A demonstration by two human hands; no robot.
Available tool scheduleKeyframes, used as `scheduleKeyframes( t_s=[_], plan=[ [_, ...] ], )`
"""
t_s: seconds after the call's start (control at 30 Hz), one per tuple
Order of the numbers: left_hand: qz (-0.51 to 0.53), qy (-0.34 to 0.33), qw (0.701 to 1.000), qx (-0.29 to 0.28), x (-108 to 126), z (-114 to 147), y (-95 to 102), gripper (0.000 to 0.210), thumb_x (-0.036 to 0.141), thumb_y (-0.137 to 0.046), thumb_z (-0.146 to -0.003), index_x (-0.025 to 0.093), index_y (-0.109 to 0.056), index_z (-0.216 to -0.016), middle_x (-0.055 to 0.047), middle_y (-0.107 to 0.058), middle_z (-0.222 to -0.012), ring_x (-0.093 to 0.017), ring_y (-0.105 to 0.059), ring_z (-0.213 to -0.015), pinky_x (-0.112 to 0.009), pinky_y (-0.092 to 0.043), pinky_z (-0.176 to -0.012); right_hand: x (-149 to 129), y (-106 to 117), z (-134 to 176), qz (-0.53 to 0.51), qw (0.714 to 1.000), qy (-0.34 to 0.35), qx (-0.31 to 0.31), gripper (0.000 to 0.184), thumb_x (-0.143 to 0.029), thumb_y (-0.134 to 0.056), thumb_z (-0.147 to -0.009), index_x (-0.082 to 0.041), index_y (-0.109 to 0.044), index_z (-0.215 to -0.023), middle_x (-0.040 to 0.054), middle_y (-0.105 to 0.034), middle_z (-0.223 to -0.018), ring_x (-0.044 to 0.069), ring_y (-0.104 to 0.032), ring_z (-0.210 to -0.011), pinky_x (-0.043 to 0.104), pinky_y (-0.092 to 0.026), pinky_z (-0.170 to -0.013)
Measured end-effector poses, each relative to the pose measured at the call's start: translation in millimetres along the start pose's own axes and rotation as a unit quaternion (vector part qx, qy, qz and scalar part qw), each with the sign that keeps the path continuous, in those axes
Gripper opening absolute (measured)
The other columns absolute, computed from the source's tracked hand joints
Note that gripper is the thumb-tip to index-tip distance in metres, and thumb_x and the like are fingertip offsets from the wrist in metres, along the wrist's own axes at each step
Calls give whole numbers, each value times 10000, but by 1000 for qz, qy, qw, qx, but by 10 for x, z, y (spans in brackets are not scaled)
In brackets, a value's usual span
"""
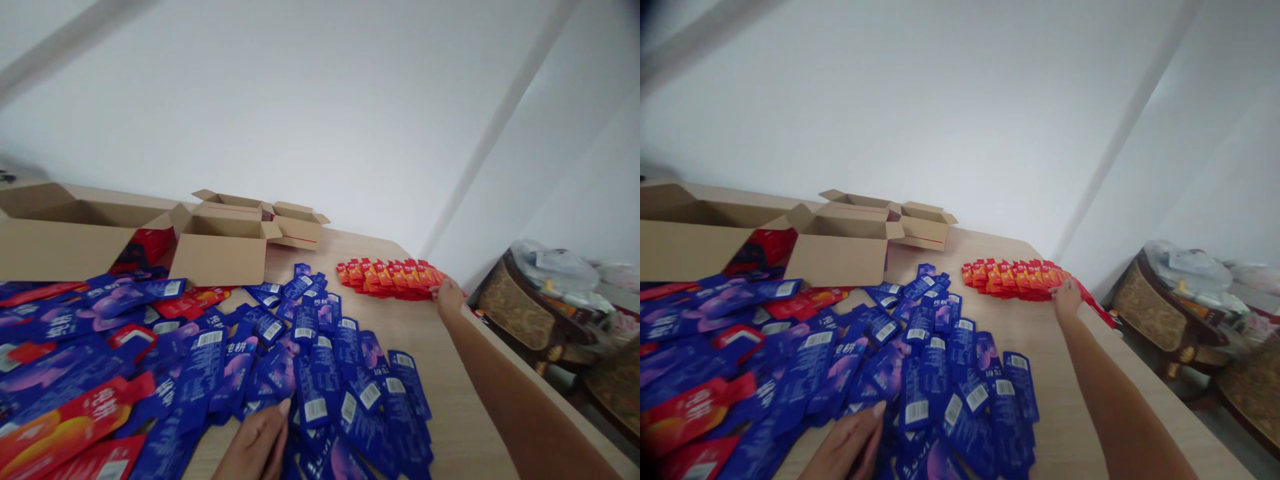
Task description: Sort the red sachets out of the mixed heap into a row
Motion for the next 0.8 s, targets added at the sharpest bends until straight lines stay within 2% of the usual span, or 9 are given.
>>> scheduleKeyframes(
  t_s=[0.1, 0.2, 0.33, 0.4, 0.47, 0.57, 0.7, 0.77, 0.8],
  plan=[
    [21, -33, 999, -3, 70, 0, -57, 585, 702, -407, -756, 224, -376, -420, 72, -271, -255, -72, -258, -235, -218, -202, -321, -194, -255, 461, -12, 996, 0, -91, 334, -369, -488, -763, -148, -570, -1000, -23, -510, -477, 100, -371, -363, 221, -276, -359],
    [27, -68, 997, -4, 109, 33, -76, 567, 668, -415, -776, 223, -367, -427, 78, -275, -258, -69, -280, -237, -209, -213, -320, -491, -668, 1173, -21, 968, 3, -251, 350, -377, -536, -734, -151, -595, -995, -28, -540, -517, 77, -374, -366, 191, -252, -357],
    [41, -76, 996, -31, 98, 68, -57, 519, 616, -407, -809, 219, -397, -475, 83, -305, -268, -73, -290, -234, -208, -207, -309, -926, -1158, 2345, 14, 871, 17, -490, 353, -388, -492, -772, -153, -583, -1018, -40, -564, -526, 76, -410, -355, 178, -258, -353],
    [40, -84, 995, -41, 80, 72, -49, 490, 596, -400, -817, 216, -414, -508, 88, -321, -274, -77, -299, -235, -207, -224, -311, -1086, -1310, 2867, 41, 822, 50, -566, 317, -361, -458, -801, -156, -596, -1000, -36, -579, -532, 83, -441, -368, 184, -295, -374],
    [22, -97, 994, -48, 57, 67, -48, 464, 569, -389, -829, 209, -435, -539, 88, -342, -284, -79, -310, -241, -203, -232, -317, -1191, -1429, 3253, 73, 789, 129, -596, 271, -297, -442, -823, -170, -616, -988, -28, -603, -561, 94, -489, -424, 198, -354, -438],
    [-2, -111, 992, -54, 8, 45, -52, 426, 499, -382, -854, 197, -462, -565, 83, -365, -291, -79, -325, -253, -197, -232, -331, -1278, -1603, 3570, 147, 767, 255, -570, 230, -177, -462, -811, -188, -641, -954, -4, -652, -660, 120, -567, -575, 229, -417, -577],
    [-1, -118, 992, -52, -56, 21, -43, 400, 391, -402, -885, 177, -498, -561, 70, -375, -298, -76, -315, -269, -206, -247, -344, -1402, -1847, 3841, 217, 750, 320, -537, 224, -124, -489, -793, -177, -650, -939, 44, -677, -823, 161, -610, -749, 267, -447, -707],
    [7, -126, 991, -42, -73, 19, -24, 367, 353, -451, -892, 146, -558, -608, 35, -486, -402, -82, -411, -347, -213, -345, -393, -1499, -1966, 4058, 206, 716, 376, -550, 221, -130, -512, -789, -175, -651, -955, 60, -670, -903, 181, -604, -859, 288, -443, -793],
    [15, -132, 991, -34, -78, 18, -13, 314, 341, -479, -892, 129, -601, -695, 5, -577, -537, -96, -501, -445, -225, -422, -463, -1547, -2027, 4187, 194, 694, 405, -562, 230, -142, -529, -789, -176, -647, -984, 65, -663, -955, 190, -591, -924, 297, -431, -842]
  ],
)
Point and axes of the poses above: each hand's wrist, its own z-axis away from the middle knuckle, its own y-axis out of the back of the hand, x = y × z, the point moved 1 cm from there along -z, towards the middle knuckle
